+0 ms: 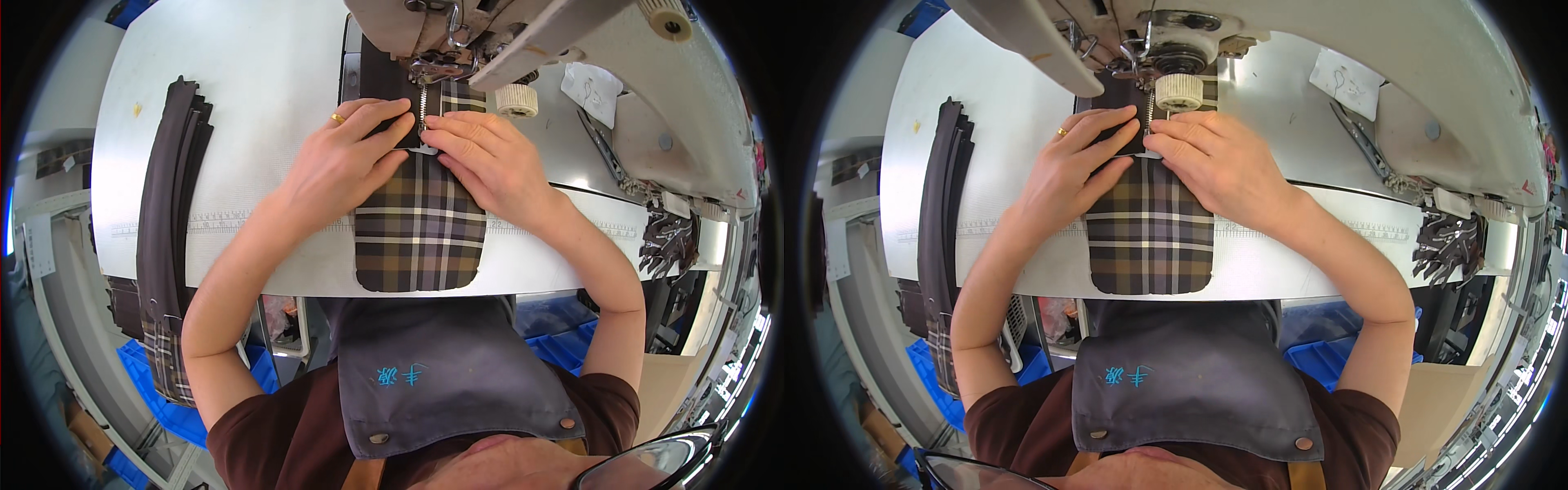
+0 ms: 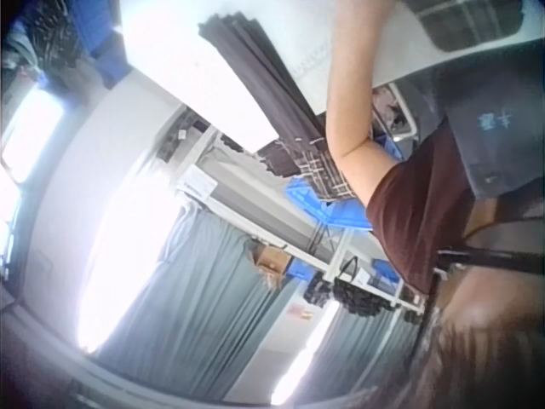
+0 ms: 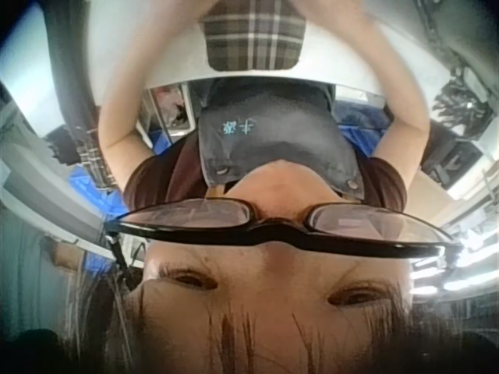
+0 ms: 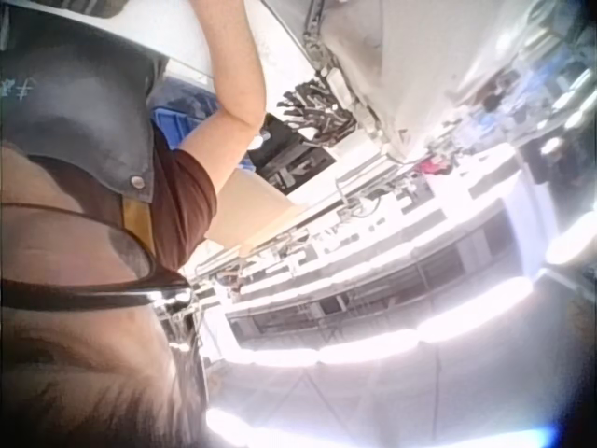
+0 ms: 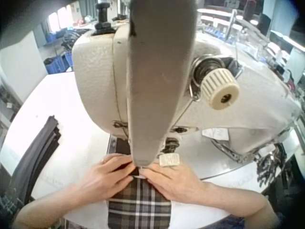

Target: The person operates an industrial sewing machine to attach zippers to plaid fabric pieces. They repeatedly align the zipper tape with the fabric edge, guide the material under the presser foot, and sew along the zipper line. The person handles multiple fabric units, cutting threads and moving finished pieces aside.

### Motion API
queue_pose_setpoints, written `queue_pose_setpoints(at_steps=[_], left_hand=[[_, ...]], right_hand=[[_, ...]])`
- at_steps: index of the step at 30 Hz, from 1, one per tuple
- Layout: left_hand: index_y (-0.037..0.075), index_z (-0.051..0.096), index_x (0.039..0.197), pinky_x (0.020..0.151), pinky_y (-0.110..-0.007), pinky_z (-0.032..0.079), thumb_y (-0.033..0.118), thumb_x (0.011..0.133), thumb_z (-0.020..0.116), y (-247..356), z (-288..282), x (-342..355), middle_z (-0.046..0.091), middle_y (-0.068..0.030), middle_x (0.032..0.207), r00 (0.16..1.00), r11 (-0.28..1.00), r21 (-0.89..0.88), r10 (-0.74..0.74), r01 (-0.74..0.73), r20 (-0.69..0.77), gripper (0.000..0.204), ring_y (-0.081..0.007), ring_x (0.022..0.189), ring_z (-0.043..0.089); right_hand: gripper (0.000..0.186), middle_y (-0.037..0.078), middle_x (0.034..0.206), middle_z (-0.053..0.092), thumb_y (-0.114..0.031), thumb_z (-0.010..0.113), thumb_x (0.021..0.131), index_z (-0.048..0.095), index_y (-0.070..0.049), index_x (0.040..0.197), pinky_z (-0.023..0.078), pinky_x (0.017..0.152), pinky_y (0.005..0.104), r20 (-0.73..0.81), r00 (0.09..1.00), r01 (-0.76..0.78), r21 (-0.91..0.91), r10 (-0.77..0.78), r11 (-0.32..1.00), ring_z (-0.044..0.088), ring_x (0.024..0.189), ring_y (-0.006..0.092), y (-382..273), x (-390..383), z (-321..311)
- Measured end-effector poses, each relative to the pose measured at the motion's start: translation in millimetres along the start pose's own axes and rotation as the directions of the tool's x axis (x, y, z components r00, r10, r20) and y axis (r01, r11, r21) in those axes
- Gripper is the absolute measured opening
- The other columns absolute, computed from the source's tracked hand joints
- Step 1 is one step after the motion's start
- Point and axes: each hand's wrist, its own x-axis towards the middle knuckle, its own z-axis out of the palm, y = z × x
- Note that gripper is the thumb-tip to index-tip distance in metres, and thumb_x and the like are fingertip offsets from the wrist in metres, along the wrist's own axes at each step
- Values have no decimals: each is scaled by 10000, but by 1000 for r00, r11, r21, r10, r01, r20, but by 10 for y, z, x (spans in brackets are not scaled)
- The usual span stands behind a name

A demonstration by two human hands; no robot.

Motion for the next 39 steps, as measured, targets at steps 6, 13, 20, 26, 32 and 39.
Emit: queue_pose_setpoints(at_steps=[6, 13, 20, 26, 32, 39], left_hand=[[47, 698, 1046, 798, -364, 532, 89, 782, 713, -29, -16, 22, 627, -88, 1113, 999, 996, -87, -28, 26, -19, 267, -277, 969, 602], [72, 716, 1018, 767, -357, 530, 114, 788, 713, -65, -42, 52, 647, -66, 1068, 1000, 997, -73, -26, 25, -13, 234, -270, 930, 600], [90, 729, 993, 732, -342, 525, 111, 784, 711, -272, 49, 203, 660, -44, 1014, 993, 999, -12, 42, -43, -114, 211, -256, 866, 599], [92, 728, 1001, 715, -340, 517, 112, 789, 704, -334, 91, 229, 657, -23, 966, 992, 999, -24, 18, -22, -124, 214, -237, 831, 592], [92, 726, 991, 753, -338, 508, 108, 799, 691, -335, 80, 258, 645, -16, 972, 992, 993, -112, -43, 30, -116, 196, -228, 861, 596], [92, 714, 975, 846, -360, 466, 98, 808, 669, -262, 33, 313, 616, -15, 946, 998, 998, 58, 14, -11, -57, 173, -208, 861, 599]], right_hand=[[335, 78, 1101, 623, -49, 670, 728, 663, -76, 1062, 505, 826, 358, 53, 999, -1, -52, 4, 999, 589, 996, 247, -30, 14, -37], [324, 63, 1116, 621, -49, 661, 729, 675, -87, 1051, 499, 806, 349, 48, 999, -10, -112, 16, 994, 578, 997, 242, -69, 5, -20], [338, 44, 1059, 657, -33, 663, 722, 693, -123, 1046, 461, 836, 404, 21, 996, -81, -145, 85, 986, 574, 970, 262, 137, 60, 72], [306, 50, 1033, 654, -59, 661, 763, 694, -137, 1057, 454, 845, 391, 15, 987, -158, -135, 161, 978, 560, 981, 276, 157, 35, 82], [225, 54, 857, 679, -149, 624, 897, 678, -40, 1086, 487, 652, 240, 201, 588, -751, 496, 784, 436, 606, 715, 130, 86, 102, -182], [213, 74, 745, 676, -153, 582, 905, 676, 30, 962, 494, 583, 200, 390, 521, -734, 659, 759, 165, 626, 637, 86, 233, 331, -198]])
